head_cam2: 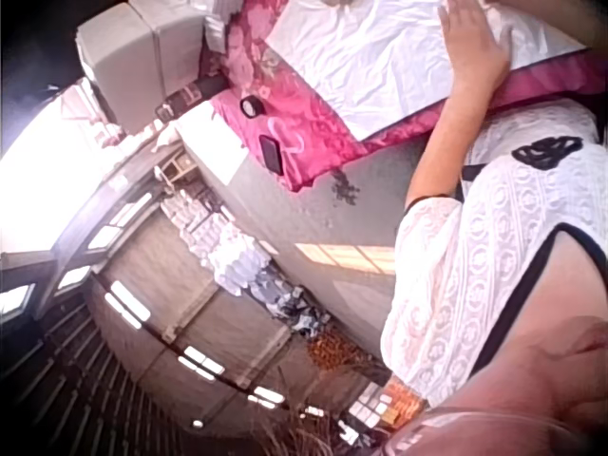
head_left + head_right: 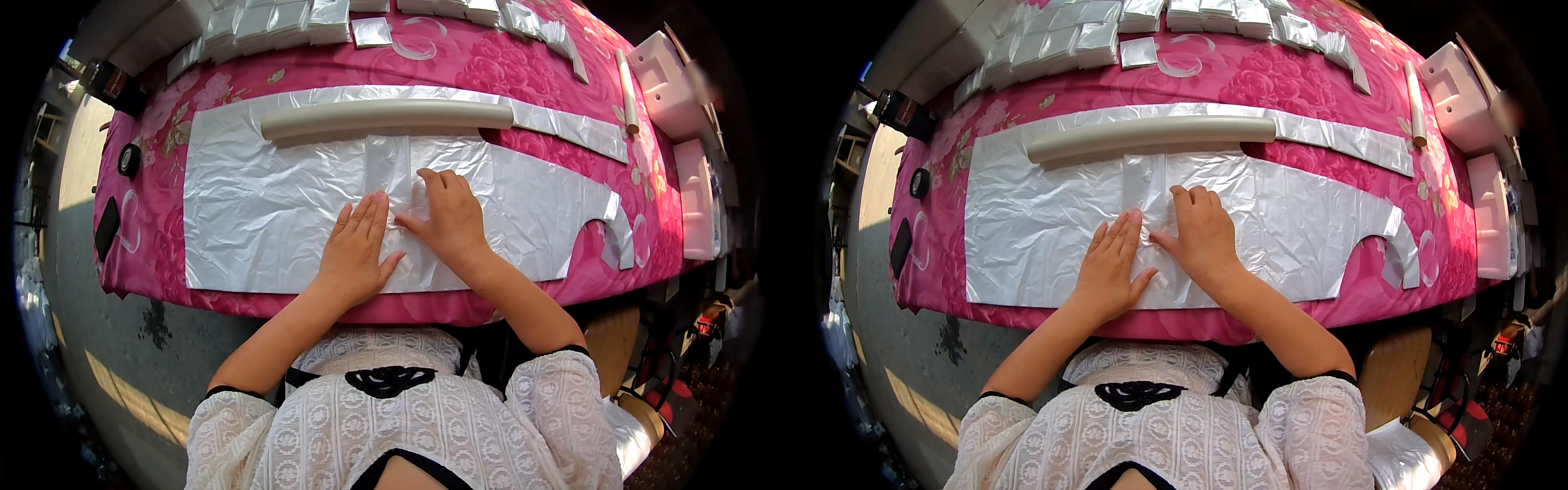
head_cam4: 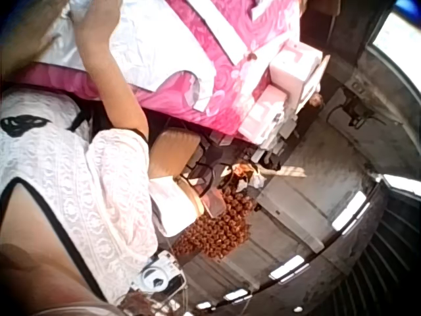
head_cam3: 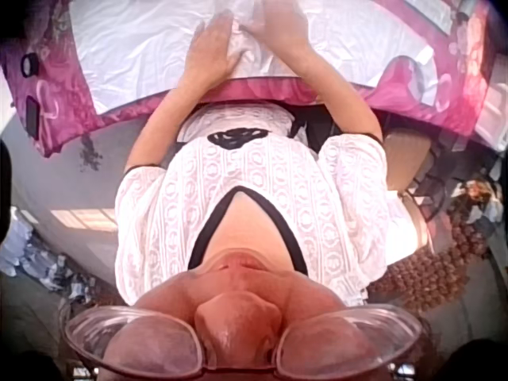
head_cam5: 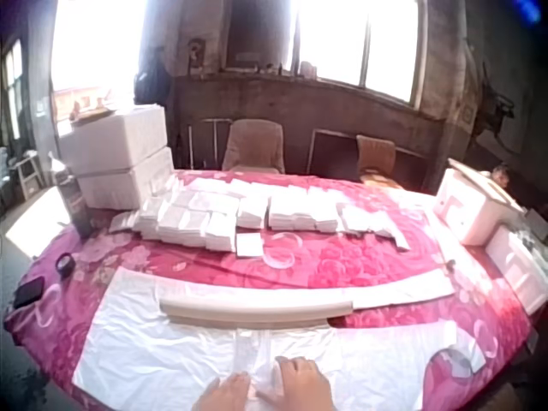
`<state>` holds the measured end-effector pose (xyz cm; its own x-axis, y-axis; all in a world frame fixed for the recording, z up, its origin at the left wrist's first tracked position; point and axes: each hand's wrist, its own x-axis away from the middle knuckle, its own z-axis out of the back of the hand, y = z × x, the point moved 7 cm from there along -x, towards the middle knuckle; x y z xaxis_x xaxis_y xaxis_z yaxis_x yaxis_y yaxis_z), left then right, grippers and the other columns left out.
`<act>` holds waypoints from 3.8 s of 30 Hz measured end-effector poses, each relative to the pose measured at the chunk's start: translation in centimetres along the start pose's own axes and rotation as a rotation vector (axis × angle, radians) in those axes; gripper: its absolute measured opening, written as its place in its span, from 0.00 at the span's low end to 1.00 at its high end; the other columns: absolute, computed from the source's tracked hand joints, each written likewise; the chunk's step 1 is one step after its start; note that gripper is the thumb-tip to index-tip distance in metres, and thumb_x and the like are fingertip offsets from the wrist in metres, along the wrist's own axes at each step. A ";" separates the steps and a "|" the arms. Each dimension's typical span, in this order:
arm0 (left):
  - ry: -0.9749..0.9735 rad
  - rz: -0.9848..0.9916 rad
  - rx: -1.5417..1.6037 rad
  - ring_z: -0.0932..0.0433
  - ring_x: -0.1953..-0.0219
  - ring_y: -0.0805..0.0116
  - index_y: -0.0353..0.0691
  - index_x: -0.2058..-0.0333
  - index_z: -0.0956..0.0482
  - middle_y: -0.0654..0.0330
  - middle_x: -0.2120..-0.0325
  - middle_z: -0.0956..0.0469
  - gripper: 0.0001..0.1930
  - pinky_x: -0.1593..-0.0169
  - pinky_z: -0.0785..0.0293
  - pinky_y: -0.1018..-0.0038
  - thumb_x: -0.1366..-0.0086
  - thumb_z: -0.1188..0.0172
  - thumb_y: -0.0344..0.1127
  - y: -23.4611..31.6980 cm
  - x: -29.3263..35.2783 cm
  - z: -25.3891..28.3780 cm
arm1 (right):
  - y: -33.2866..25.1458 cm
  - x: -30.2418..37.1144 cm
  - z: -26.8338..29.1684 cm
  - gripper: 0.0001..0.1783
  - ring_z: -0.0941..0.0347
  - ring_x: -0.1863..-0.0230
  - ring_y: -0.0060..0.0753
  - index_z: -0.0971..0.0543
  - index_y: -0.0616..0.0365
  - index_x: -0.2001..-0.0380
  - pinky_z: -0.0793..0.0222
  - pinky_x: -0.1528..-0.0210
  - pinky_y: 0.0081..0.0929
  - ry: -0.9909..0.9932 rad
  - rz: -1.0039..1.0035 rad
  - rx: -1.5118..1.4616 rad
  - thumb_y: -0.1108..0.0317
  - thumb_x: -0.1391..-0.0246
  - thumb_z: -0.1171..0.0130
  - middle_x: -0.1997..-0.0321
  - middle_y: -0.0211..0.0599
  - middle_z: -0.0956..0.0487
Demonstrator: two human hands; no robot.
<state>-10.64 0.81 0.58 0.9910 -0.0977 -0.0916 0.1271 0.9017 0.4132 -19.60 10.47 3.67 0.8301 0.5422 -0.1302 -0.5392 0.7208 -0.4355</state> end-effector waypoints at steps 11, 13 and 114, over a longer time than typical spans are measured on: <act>0.150 -0.118 -0.038 0.33 0.49 0.53 0.29 0.47 0.38 0.47 0.51 0.33 0.33 0.45 0.36 0.65 0.55 0.40 0.30 -0.4 -2.1 1.6 | 0.4 -1.9 -1.5 0.22 0.35 0.43 0.40 0.26 0.59 0.53 0.36 0.44 0.32 -0.151 0.606 -0.239 0.75 0.56 0.44 0.47 0.39 0.28; 0.144 -0.163 -0.103 0.31 0.51 0.54 0.28 0.49 0.36 0.48 0.53 0.31 0.30 0.47 0.34 0.66 0.54 0.43 0.27 -0.4 -2.4 1.6 | 0.5 -2.5 -1.6 0.20 0.33 0.45 0.40 0.25 0.61 0.56 0.35 0.45 0.32 -0.171 0.572 -0.295 0.78 0.58 0.46 0.49 0.40 0.26; -0.350 0.681 1.929 0.26 0.54 0.65 0.37 0.56 0.28 0.57 0.59 0.24 0.16 0.50 0.32 0.70 0.37 0.49 0.42 1.1 13.7 -8.2 | -5.8 12.5 -6.2 0.44 0.65 0.30 0.52 0.45 0.61 0.38 0.68 0.32 0.46 -0.241 0.339 -0.139 0.35 0.46 0.66 0.32 0.55 0.56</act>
<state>2.78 3.89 -7.63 0.8231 -0.2816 0.4931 -0.5405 -0.6548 0.5283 -5.16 10.40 -0.94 0.5435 0.8353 -0.0825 -0.7378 0.4285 -0.5216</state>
